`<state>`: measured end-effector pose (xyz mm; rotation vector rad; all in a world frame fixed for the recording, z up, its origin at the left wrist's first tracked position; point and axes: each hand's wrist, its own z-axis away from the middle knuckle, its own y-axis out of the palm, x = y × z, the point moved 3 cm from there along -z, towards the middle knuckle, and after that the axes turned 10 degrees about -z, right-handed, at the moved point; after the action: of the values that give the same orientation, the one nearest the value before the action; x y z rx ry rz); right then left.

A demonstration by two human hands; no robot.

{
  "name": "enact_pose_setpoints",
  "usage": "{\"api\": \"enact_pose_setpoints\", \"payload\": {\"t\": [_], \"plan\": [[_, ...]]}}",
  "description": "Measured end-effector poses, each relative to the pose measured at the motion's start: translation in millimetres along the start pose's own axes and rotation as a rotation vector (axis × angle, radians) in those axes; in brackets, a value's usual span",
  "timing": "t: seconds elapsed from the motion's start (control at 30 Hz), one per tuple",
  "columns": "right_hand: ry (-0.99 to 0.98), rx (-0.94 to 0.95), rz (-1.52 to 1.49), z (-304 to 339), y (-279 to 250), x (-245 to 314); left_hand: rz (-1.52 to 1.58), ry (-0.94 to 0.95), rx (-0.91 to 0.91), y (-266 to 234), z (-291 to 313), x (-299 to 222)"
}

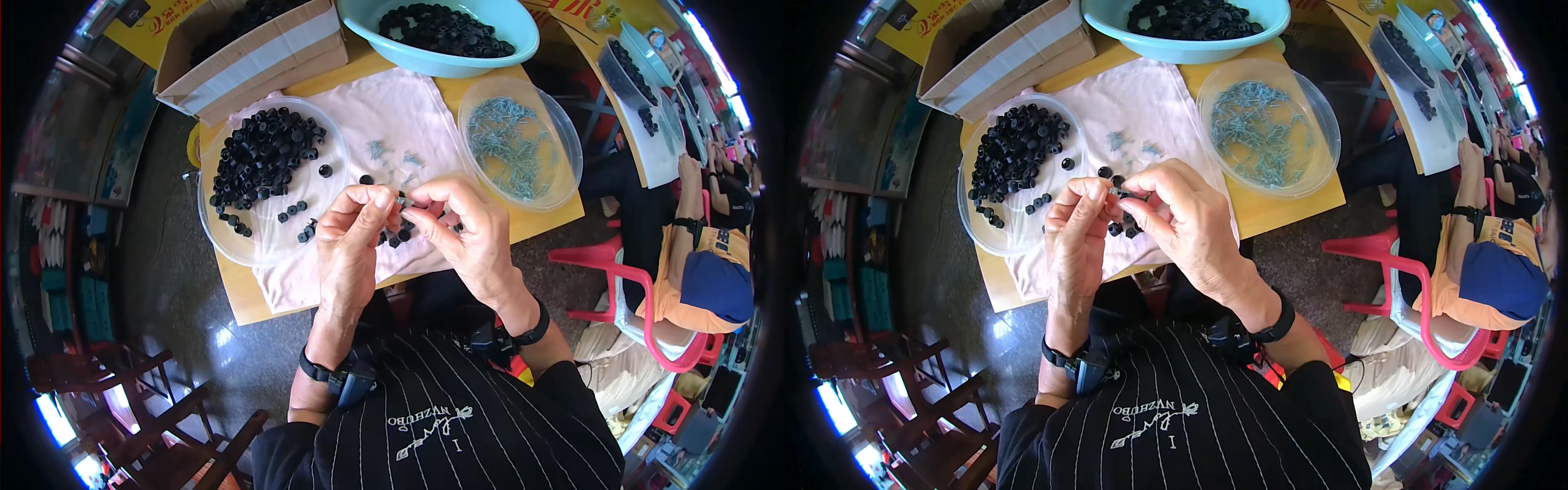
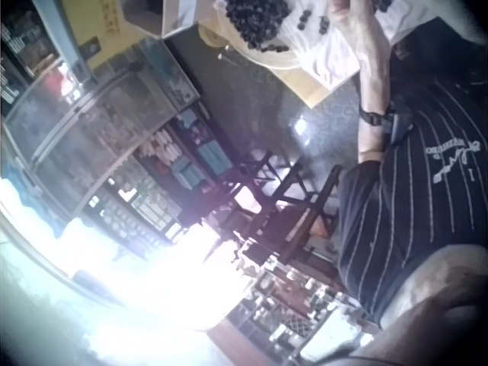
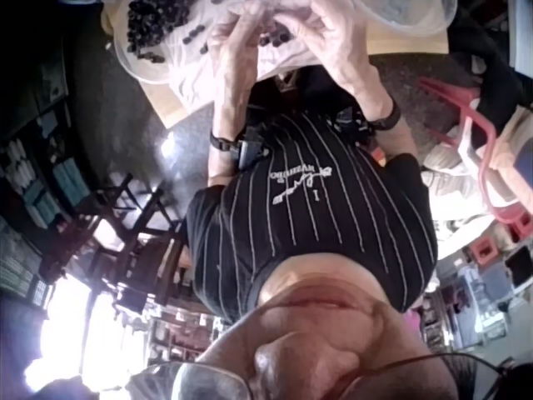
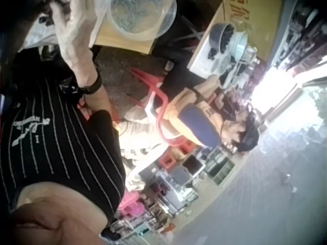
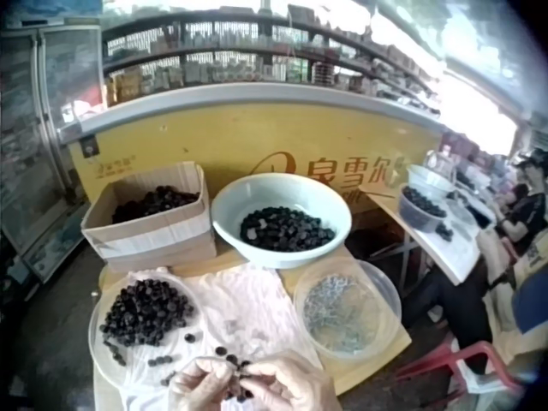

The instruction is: Assembling small blue plastic inserts into black plastic housings.

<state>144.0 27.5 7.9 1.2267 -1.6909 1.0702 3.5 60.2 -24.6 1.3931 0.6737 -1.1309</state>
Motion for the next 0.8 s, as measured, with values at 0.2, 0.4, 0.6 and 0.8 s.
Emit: {"api": "enact_pose_setpoints", "payload": {"t": [0.2,0.4,0.6,0.8], "plan": [[0.078,0.032,-0.149,7,-4,-7,-0.075,0.046,0.053,0,6,3],[-0.216,-0.005,0.079,8,-8,2,0.000,-0.032,0.160,1,6,10],[-0.344,0.061,0.155,9,-11,8,0.370,-0.357,0.346,4,13,13],[0.331,0.072,-0.411,19,-6,-4,-0.087,0.041,0.126,7,17,4]]}}
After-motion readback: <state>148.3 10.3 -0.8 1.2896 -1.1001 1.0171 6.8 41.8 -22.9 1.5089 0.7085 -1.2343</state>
